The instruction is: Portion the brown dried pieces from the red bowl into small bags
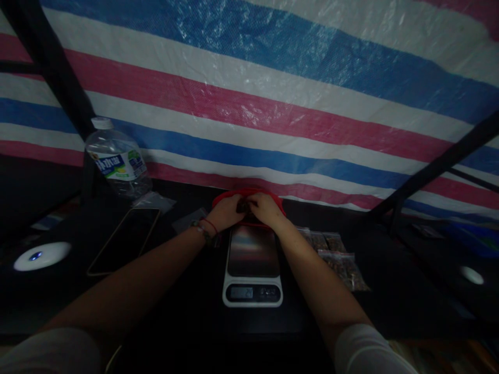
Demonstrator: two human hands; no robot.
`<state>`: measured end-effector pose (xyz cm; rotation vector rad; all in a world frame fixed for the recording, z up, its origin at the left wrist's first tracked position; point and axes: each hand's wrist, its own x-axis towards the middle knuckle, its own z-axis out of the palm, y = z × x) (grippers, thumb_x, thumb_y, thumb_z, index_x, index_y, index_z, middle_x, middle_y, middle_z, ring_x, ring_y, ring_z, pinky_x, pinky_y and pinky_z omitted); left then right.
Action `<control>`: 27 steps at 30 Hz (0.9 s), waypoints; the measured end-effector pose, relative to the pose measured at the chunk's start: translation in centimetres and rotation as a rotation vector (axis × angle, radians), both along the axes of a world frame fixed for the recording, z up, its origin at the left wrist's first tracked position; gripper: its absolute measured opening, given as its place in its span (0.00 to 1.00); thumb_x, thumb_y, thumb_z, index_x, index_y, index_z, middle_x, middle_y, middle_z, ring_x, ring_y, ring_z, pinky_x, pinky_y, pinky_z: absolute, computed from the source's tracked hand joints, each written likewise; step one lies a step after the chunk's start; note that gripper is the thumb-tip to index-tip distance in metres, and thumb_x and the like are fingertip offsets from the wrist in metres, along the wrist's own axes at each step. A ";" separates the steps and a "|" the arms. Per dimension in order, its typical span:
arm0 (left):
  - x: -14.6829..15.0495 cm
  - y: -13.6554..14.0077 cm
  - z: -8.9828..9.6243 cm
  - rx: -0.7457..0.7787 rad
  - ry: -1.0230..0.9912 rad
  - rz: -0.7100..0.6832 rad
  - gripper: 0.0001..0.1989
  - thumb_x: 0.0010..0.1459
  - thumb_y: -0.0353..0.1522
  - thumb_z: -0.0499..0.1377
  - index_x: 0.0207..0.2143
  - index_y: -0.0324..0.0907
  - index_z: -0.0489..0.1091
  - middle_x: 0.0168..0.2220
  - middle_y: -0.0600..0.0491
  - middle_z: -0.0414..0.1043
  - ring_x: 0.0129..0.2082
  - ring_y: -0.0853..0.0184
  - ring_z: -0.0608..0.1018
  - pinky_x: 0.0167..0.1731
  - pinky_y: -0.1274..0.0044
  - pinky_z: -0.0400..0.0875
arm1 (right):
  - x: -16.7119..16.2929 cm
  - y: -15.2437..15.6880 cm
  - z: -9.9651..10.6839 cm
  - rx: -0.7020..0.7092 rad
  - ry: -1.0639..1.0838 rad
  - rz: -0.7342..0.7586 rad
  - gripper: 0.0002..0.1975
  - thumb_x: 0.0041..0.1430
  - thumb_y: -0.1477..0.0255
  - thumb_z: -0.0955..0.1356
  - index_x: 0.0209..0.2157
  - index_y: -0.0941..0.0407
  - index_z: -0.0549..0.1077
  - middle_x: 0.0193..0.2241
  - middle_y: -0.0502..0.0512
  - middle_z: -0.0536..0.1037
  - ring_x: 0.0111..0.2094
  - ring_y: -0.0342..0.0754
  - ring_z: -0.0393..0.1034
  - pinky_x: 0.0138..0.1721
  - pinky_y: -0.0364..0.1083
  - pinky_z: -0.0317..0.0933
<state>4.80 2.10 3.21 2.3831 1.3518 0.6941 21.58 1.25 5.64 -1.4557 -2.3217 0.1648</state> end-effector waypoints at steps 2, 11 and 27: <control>-0.1 0.1 -0.1 -0.003 0.003 0.006 0.14 0.55 0.35 0.59 0.43 0.41 0.69 0.41 0.47 0.77 0.41 0.59 0.79 0.38 0.74 0.69 | 0.1 0.1 -0.1 -0.004 0.003 0.010 0.13 0.58 0.80 0.63 0.34 0.58 0.80 0.35 0.58 0.81 0.37 0.49 0.73 0.40 0.44 0.60; -0.3 0.2 -0.5 0.046 -0.036 -0.071 0.12 0.56 0.35 0.58 0.43 0.43 0.67 0.38 0.50 0.77 0.39 0.60 0.79 0.36 0.75 0.69 | 0.2 0.1 0.0 -0.006 0.014 -0.032 0.14 0.59 0.79 0.63 0.36 0.58 0.80 0.35 0.58 0.81 0.37 0.49 0.73 0.40 0.44 0.61; -0.3 0.2 -0.9 0.046 0.033 -0.036 0.16 0.56 0.32 0.59 0.47 0.41 0.64 0.42 0.46 0.76 0.41 0.58 0.79 0.39 0.73 0.70 | 0.4 0.0 0.1 -0.142 -0.178 -0.178 0.17 0.60 0.79 0.61 0.47 0.62 0.77 0.46 0.65 0.79 0.47 0.53 0.73 0.48 0.46 0.62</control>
